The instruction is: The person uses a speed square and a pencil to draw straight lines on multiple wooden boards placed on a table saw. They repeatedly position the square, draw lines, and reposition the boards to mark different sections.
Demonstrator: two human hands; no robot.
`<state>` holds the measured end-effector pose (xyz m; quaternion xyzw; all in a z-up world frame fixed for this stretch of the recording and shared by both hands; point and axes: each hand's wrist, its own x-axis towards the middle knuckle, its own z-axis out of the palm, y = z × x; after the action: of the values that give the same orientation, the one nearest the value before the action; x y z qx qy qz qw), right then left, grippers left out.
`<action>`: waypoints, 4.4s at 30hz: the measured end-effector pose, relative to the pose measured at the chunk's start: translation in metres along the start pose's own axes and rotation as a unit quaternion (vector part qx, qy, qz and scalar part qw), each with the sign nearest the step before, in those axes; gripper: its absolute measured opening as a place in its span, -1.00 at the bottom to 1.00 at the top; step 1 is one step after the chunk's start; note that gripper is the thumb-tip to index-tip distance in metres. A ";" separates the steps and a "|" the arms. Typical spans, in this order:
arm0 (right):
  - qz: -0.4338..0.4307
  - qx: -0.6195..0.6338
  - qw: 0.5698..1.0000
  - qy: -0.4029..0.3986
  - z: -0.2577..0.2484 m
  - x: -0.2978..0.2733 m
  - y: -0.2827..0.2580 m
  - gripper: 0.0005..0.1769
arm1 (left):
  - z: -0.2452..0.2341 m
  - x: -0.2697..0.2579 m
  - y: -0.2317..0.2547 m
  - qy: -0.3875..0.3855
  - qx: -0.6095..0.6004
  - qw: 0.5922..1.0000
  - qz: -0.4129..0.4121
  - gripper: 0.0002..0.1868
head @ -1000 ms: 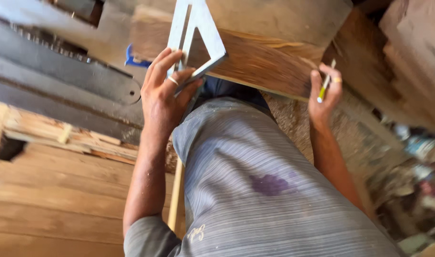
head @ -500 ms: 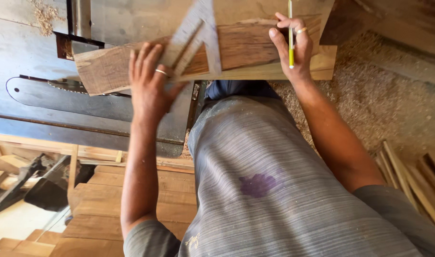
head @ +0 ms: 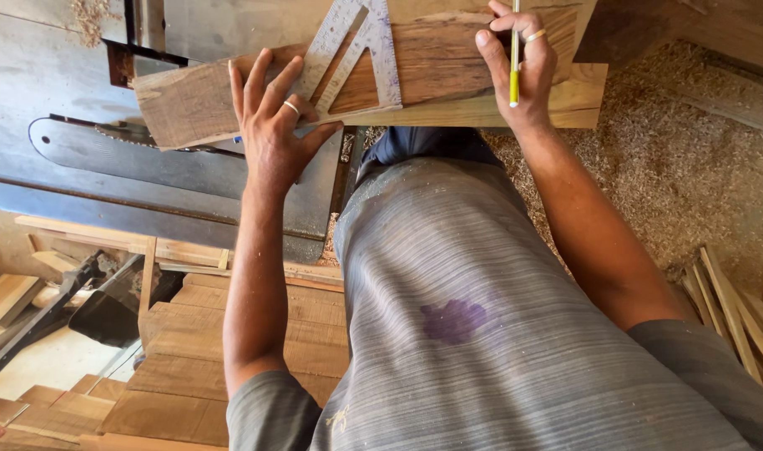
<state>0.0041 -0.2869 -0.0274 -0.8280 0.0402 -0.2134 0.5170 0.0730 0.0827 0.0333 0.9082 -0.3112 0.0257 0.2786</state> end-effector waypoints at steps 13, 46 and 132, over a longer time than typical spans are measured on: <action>-0.038 0.018 0.999 -0.008 -0.002 -0.004 0.010 -0.77 | 0.001 0.008 0.016 -0.003 -0.004 1.000 -0.011 -0.49; 0.064 -0.038 0.992 -0.106 0.021 0.011 -0.073 -0.70 | 0.004 0.009 0.017 -0.007 0.016 1.000 -0.003 -0.53; -0.054 -0.182 0.958 -0.213 -0.041 -0.016 -0.098 -0.78 | 0.039 0.025 0.053 -0.023 0.038 0.999 -0.008 -0.55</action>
<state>-0.0416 -0.2718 0.0691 -0.9353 -0.0772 -0.0483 0.3419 0.0572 0.0138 0.0316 0.9212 -0.3088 0.0140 0.2365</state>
